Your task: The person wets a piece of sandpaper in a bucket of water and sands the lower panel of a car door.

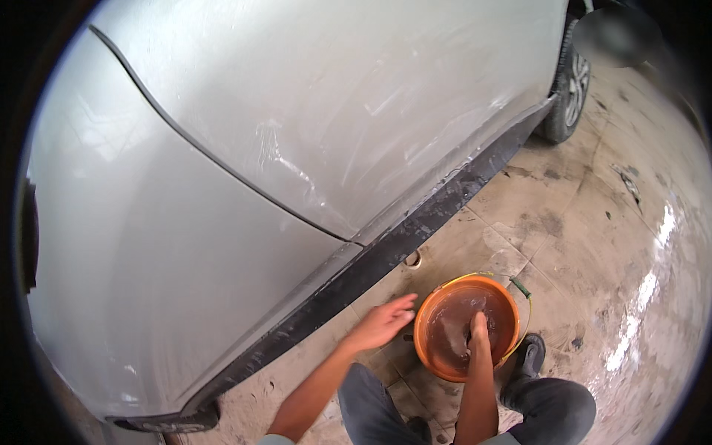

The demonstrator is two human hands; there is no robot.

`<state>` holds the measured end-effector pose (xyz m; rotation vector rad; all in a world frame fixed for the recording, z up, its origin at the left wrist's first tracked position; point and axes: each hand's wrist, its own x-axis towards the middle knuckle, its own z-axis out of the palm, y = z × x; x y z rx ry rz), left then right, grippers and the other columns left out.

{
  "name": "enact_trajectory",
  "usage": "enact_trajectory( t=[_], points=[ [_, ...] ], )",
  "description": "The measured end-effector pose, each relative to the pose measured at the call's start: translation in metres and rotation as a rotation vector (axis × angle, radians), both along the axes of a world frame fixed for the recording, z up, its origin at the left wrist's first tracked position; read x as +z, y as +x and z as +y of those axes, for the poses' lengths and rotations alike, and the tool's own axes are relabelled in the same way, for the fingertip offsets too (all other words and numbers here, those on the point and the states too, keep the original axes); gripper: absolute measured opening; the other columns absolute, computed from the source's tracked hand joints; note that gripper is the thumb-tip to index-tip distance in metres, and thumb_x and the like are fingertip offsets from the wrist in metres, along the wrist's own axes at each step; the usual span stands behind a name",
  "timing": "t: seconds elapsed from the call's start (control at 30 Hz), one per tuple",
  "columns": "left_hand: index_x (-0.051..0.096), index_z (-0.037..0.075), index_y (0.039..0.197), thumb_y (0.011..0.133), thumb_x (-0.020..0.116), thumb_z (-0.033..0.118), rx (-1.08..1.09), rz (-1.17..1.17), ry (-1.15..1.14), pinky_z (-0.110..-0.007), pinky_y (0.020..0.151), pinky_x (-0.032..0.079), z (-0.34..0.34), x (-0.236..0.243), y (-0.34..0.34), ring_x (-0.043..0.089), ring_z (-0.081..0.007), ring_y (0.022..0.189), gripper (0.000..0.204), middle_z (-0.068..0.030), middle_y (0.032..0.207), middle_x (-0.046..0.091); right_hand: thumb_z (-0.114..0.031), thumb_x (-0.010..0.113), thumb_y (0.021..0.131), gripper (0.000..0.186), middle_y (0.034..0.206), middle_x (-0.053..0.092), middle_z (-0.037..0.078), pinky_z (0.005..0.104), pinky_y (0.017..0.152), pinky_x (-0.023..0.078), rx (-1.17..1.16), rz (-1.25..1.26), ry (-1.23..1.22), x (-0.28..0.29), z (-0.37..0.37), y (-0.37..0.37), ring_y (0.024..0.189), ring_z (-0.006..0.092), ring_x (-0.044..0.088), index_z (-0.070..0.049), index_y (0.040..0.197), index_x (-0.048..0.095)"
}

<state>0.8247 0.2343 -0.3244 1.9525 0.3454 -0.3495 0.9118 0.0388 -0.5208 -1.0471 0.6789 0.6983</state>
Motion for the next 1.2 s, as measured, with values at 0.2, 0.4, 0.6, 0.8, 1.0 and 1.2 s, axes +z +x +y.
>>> enact_trajectory(
  t=[0.2,0.4,0.6,0.8,1.0,1.2],
  points=[
    [0.056,0.005,0.123,0.089,0.058,0.017,-0.029,-0.550,0.755,-0.035,0.096,0.044,0.040,0.226,-0.093,0.057,-0.0288,0.113,0.037,-0.0134,0.122,0.059,-0.019,0.040,0.094,0.060,0.150,0.021,0.019,0.0356,0.112,0.018,-0.189,-0.960,-0.045,0.246,0.108,0.007,0.139,0.0269,0.021,0.003,0.144,0.017],
    [0.046,0.000,0.130,0.095,0.045,0.027,0.184,-0.994,1.640,-0.047,0.107,0.029,0.095,0.357,-0.197,0.040,-0.0337,0.129,0.045,-0.0204,0.136,0.045,-0.020,0.038,0.094,0.060,0.151,0.015,0.023,0.0430,0.114,0.011,-0.544,-1.860,-0.282,0.387,0.189,0.026,0.140,0.0371,0.012,0.004,0.145,0.014],
    [0.036,0.007,0.140,0.097,0.029,0.044,0.398,-0.661,2.295,-0.050,0.109,0.022,0.168,0.406,-0.291,0.026,-0.0366,0.136,0.057,-0.0185,0.149,0.025,-0.020,0.043,0.091,0.063,0.151,0.017,0.019,0.0388,0.115,0.012,-0.407,-2.119,-0.443,0.388,0.185,0.066,0.141,0.0351,0.007,0.001,0.145,0.018],
    [0.032,0.006,0.143,0.096,0.024,0.050,0.267,-0.749,2.452,-0.050,0.110,0.017,0.194,0.397,-0.280,0.022,-0.0356,0.138,0.064,-0.0172,0.150,0.023,-0.017,0.043,0.089,0.066,0.152,0.014,0.017,0.0409,0.115,0.008,-0.657,-1.826,-0.359,0.414,0.162,0.112,0.142,0.0333,0.007,-0.004,0.147,0.015],
    [0.029,0.003,0.143,0.096,0.027,0.054,0.318,-0.677,2.362,-0.059,0.109,0.011,0.196,0.389,-0.294,0.015,-0.0417,0.138,0.070,-0.0239,0.151,0.013,-0.018,0.043,0.084,0.065,0.149,0.021,0.022,0.0425,0.114,0.014,-0.506,-1.984,-0.392,0.417,0.154,0.115,0.140,0.0377,0.015,-0.001,0.144,0.025],
    [0.032,0.003,0.142,0.096,0.026,0.055,0.311,-0.677,2.356,-0.061,0.107,0.012,0.197,0.385,-0.288,0.014,-0.0444,0.138,0.070,-0.0247,0.150,0.014,-0.017,0.041,0.086,0.060,0.148,0.025,0.020,0.0418,0.113,0.018,-0.435,-2.062,-0.288,0.358,0.211,0.034,0.139,0.0391,0.017,0.003,0.141,0.028]
  ],
)
